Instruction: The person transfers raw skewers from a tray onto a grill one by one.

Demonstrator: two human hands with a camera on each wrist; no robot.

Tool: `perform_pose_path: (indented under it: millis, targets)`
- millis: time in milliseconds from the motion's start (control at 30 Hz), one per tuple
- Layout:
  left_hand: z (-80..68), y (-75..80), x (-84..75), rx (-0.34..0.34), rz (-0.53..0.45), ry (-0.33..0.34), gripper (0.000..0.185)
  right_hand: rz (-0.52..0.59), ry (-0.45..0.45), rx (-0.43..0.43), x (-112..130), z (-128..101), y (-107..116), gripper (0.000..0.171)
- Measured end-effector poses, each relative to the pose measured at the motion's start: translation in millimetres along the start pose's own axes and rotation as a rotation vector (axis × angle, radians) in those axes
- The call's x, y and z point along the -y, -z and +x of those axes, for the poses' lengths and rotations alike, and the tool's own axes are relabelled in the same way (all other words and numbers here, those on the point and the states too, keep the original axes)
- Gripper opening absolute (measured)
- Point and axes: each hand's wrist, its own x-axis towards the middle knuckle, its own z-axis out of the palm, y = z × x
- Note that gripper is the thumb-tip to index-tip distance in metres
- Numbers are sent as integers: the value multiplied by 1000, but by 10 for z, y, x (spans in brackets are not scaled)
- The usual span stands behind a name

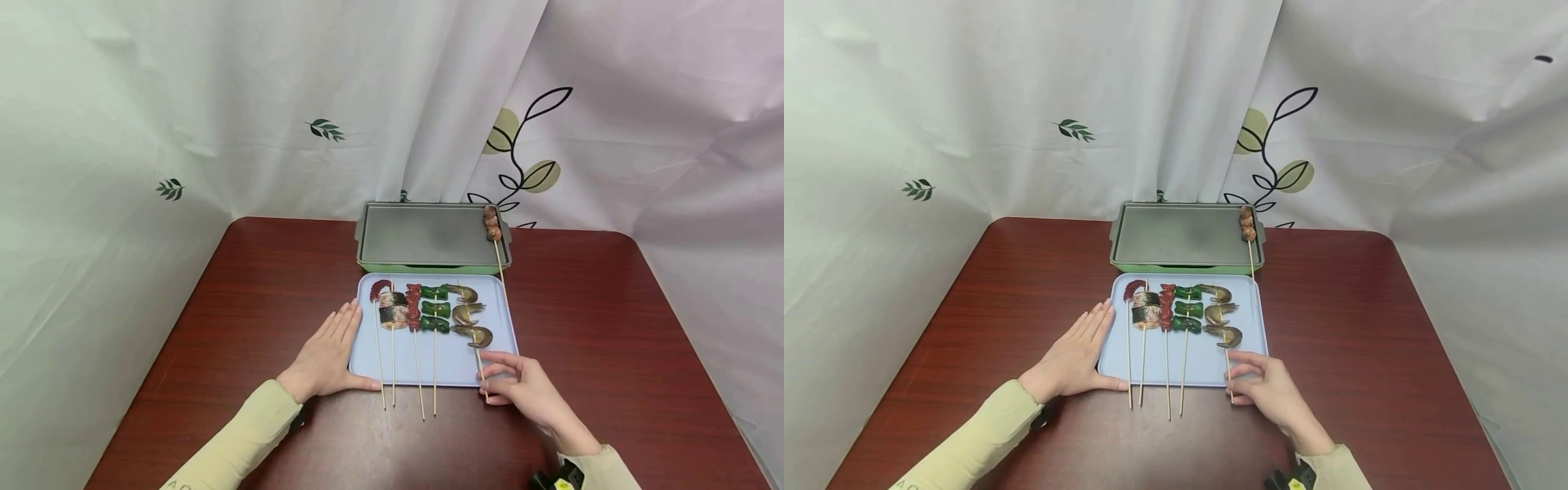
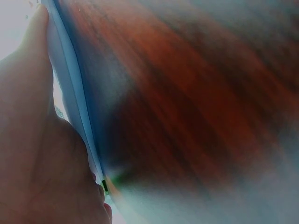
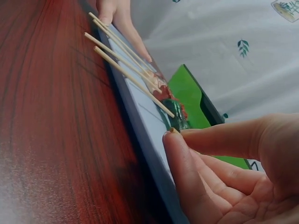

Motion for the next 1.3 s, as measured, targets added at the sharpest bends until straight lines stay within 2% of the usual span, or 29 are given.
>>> perform_pose_path:
  millis: [767, 1000, 1300]
  targets:
    - [6, 14, 1, -10, -1, -7, 138, -58, 50, -58, 59, -106, -8, 56]
    - [4, -40, 19, -11, -6, -1, 138, -76, 70, -49, 97, -153, -4, 56]
    - [-3, 21, -9, 8, 15, -3, 138, -79, 139, 5, 155, -199, -41, 55]
